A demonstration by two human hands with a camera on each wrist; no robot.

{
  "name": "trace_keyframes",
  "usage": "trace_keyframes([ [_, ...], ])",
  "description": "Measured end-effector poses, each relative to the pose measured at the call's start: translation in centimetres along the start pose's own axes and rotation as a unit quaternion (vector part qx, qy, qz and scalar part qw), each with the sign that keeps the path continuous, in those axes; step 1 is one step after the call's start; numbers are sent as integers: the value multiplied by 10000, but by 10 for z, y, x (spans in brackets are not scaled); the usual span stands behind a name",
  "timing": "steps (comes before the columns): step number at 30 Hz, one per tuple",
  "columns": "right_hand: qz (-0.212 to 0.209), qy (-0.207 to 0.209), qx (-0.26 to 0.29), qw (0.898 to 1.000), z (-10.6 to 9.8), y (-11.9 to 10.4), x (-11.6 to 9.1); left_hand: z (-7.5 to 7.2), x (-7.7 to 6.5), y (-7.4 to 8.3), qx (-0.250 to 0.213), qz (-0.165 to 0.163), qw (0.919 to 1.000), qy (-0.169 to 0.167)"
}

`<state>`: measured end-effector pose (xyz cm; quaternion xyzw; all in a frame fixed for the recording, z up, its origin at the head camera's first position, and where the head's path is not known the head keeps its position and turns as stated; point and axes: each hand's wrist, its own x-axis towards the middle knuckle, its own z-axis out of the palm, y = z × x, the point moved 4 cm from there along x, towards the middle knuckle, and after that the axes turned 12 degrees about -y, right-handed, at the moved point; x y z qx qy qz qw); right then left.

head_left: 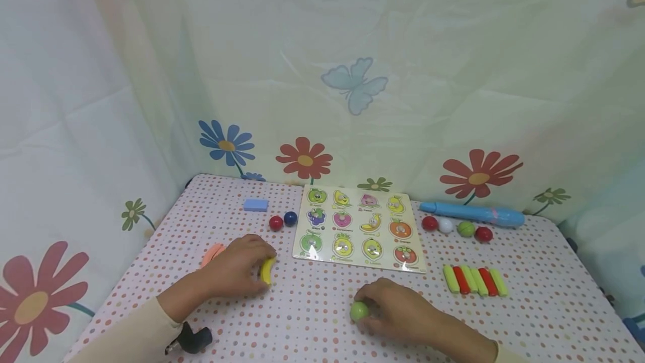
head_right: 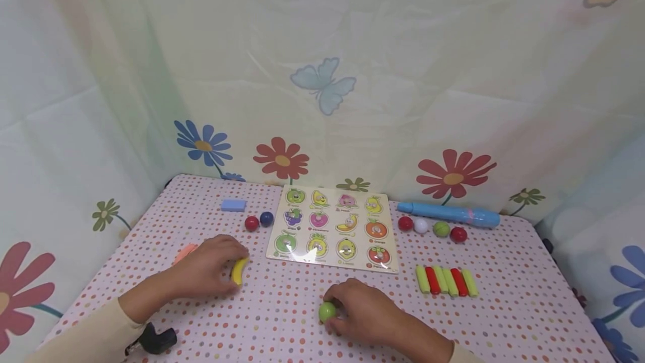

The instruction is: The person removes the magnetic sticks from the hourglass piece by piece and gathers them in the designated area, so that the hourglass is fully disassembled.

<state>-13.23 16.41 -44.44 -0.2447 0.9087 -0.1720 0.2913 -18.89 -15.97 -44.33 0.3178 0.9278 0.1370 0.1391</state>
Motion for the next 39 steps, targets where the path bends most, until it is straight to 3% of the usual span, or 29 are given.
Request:
trace_keyframes([
  [15, 38, 36, 61, 10000, 0, -3, 0, -1, -20, -21, -115, -392, 9991, -71],
  [22, -104, 129, 25, 9999, 1, -5, 0, 1, -20, -21, 1, -226, 9997, -45],
  [25, -51, 108, 62, 9999, 1, -5, 1, 3, -14, -9, 105, -89, 9999, 56],
  [28, 13, 77, 146, 9999, 1, -4, 1, 3, -6, 14, 110, 89, 9998, 120],
  [32, -28, 56, 227, 9997, 1, -3, 1, 7, 5, 47, -40, 381, 9992, -100],
  [39, 69, 95, 123, 9999, -2, 1, -2, 24, 25, 96, -210, 1183, 9915, -505],
])
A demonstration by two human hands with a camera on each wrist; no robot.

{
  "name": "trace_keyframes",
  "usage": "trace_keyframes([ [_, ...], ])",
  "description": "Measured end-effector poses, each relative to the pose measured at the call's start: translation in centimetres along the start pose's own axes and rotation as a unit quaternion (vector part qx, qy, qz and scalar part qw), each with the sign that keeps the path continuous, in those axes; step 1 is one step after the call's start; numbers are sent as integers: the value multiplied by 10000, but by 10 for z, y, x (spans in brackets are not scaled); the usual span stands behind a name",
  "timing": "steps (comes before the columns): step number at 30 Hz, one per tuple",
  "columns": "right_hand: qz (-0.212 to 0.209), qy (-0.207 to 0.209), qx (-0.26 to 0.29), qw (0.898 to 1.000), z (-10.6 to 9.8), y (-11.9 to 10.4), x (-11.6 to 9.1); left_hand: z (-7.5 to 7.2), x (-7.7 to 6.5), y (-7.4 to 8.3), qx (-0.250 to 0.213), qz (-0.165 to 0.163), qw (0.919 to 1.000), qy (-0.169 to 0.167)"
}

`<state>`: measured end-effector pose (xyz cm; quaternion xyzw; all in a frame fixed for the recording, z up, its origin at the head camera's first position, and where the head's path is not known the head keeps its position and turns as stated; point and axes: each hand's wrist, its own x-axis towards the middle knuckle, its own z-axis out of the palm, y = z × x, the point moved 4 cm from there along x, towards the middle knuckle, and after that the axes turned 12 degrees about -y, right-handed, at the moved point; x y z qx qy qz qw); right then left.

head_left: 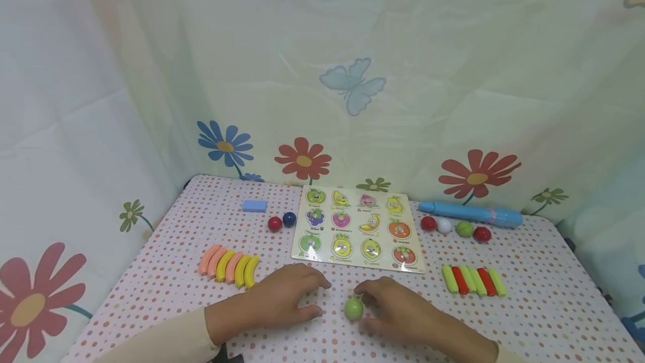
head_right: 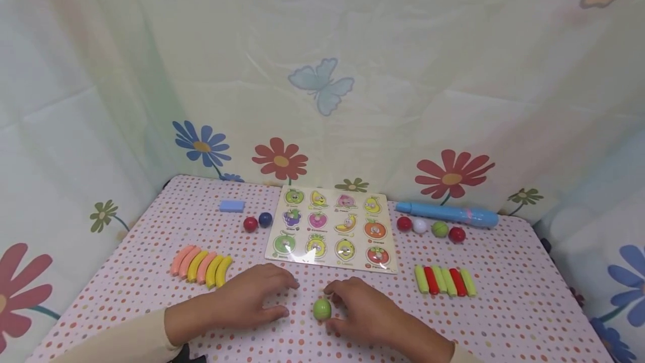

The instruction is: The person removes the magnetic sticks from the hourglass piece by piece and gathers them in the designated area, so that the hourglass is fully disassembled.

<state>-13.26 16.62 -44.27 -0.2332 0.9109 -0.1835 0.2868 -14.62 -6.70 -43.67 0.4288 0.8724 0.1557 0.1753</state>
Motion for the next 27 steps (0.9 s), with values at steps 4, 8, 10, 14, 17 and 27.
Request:
trace_keyframes([
  [4, 144, 154, -317, 9993, -1, 4, -3, 10, 16, 12, -46, 225, 9997, -3],
  [8, 144, 344, -544, 9978, -2, 7, -6, 16, 27, 17, -9, 303, 9995, 4],
  [10, 147, 369, -518, 9979, -2, 8, -8, 18, 30, 18, 10, 319, 9995, -19],
  [14, 204, 335, -388, 9985, -2, 10, -9, 21, 36, 19, 37, 304, 9995, -84],
  [17, 269, 310, -337, 9986, -2, 12, -9, 21, 40, 21, 67, 393, 9991, -107],
  [27, 280, 304, -410, 9983, -3, 10, -9, 20, 51, 34, 695, 651, 9953, -187],
])
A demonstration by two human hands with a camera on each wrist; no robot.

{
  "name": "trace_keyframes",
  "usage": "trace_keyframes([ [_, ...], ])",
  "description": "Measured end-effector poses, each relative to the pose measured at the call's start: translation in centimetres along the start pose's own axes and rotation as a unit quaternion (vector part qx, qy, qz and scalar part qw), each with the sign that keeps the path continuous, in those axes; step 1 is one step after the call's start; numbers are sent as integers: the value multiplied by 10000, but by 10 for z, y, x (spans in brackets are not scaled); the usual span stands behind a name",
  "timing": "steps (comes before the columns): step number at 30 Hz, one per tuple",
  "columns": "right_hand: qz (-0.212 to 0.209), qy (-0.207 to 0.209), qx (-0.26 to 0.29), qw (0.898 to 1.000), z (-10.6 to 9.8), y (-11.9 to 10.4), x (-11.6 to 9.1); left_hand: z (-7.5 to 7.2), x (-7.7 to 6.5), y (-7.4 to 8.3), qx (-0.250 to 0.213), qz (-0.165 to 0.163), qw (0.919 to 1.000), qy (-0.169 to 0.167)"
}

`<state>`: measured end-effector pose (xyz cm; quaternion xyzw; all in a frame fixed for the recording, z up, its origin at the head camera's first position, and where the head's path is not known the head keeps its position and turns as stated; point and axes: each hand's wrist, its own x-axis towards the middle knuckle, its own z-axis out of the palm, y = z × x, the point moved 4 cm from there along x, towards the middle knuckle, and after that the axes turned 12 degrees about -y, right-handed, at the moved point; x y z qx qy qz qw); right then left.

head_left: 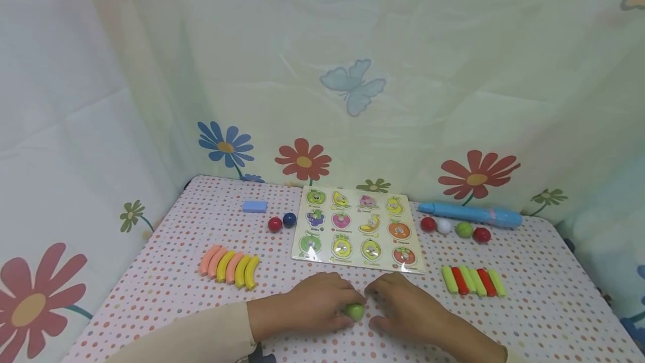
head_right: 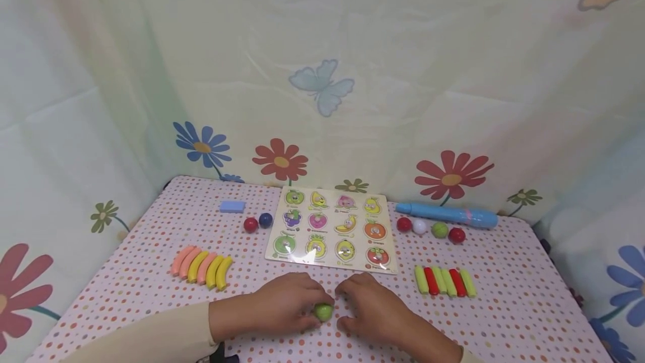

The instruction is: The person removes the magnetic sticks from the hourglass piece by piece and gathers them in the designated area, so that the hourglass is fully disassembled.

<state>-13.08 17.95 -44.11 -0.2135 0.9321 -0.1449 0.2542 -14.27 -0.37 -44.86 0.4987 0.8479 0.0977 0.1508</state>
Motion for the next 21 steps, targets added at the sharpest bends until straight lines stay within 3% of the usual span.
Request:
trace_keyframes([
  [5, -50, 13, 8, 10000, 0, 1, 0, -3, 2, 0, -46, -139, 9999, -20],
  [10, -91, -20, 70, 9999, 0, 2, 0, -8, -3, -11, -387, -495, 9979, 126],
  [16, -28, -59, 55, 10000, 1, 3, 1, -26, -20, -38, -1042, -1134, 9876, 295],
  [21, 0, -42, 5, 10000, 1, 2, 1, -45, -43, -61, -1172, -1520, 9791, 674],
])
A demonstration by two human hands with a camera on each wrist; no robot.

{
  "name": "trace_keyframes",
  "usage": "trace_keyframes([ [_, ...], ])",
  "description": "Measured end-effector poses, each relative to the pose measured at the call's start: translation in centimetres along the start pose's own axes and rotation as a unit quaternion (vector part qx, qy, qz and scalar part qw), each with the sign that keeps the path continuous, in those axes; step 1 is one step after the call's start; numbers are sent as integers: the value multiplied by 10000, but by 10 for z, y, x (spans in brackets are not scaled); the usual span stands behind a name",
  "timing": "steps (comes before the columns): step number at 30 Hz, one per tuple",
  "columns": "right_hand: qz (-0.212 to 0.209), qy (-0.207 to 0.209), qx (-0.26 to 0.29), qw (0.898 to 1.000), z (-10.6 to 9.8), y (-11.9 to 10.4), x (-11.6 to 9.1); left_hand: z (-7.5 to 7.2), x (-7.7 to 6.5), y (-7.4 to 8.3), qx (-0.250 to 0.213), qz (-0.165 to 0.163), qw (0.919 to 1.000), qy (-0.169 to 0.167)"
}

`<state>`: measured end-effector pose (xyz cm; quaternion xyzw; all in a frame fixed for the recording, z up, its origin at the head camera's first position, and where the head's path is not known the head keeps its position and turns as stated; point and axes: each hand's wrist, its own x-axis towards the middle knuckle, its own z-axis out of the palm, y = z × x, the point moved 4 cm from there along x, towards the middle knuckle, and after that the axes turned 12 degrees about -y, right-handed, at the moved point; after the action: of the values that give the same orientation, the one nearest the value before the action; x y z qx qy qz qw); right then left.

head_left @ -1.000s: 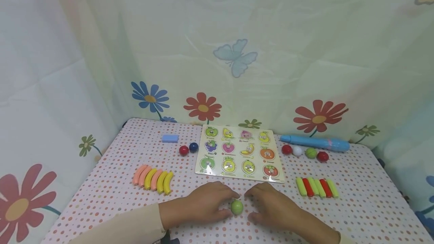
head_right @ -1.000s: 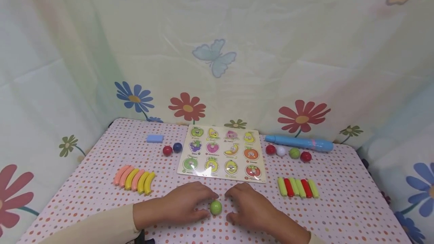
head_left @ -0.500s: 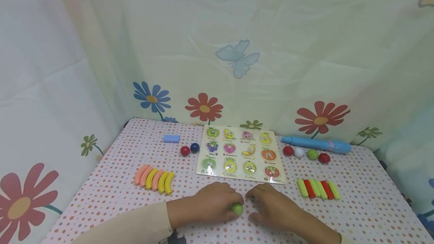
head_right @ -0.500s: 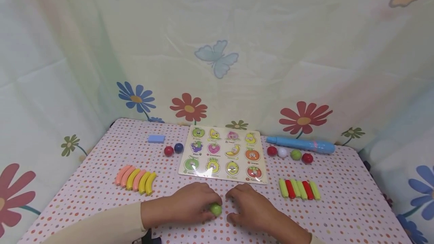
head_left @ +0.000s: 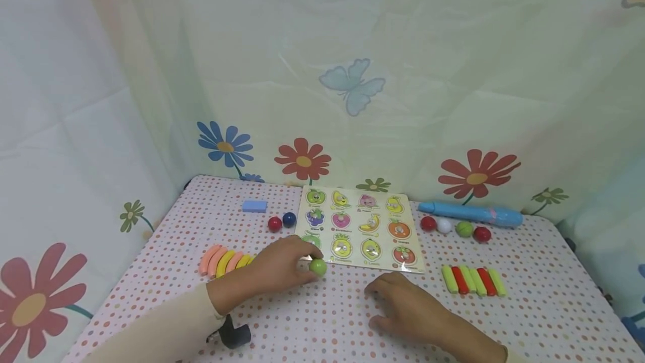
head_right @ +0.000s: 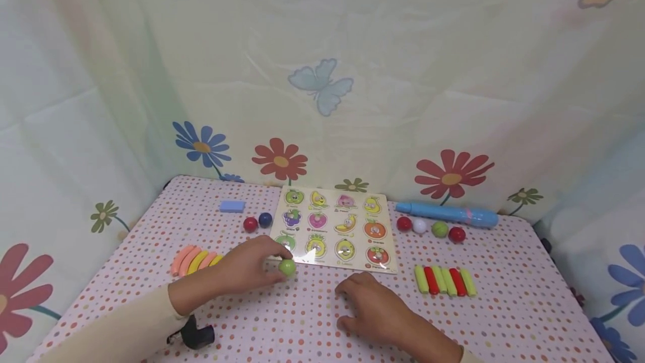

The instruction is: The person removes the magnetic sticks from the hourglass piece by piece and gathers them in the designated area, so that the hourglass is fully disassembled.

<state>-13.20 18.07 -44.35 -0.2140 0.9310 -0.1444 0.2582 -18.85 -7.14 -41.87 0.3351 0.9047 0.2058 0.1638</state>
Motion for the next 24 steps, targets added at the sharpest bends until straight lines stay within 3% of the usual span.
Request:
trace_keyframes([
  [8, -27, 24, -72, 10000, -1, 0, -1, -38, -22, -37, -119, -755, 9943, 749],
  [13, -30, 46, -123, 9999, -1, 0, -1, -55, -33, -58, -334, -883, 9896, 1084],
  [24, 49, 25, -67, 10000, 1, 0, -1, -61, -39, -106, -692, -1302, 9815, 1224],
])
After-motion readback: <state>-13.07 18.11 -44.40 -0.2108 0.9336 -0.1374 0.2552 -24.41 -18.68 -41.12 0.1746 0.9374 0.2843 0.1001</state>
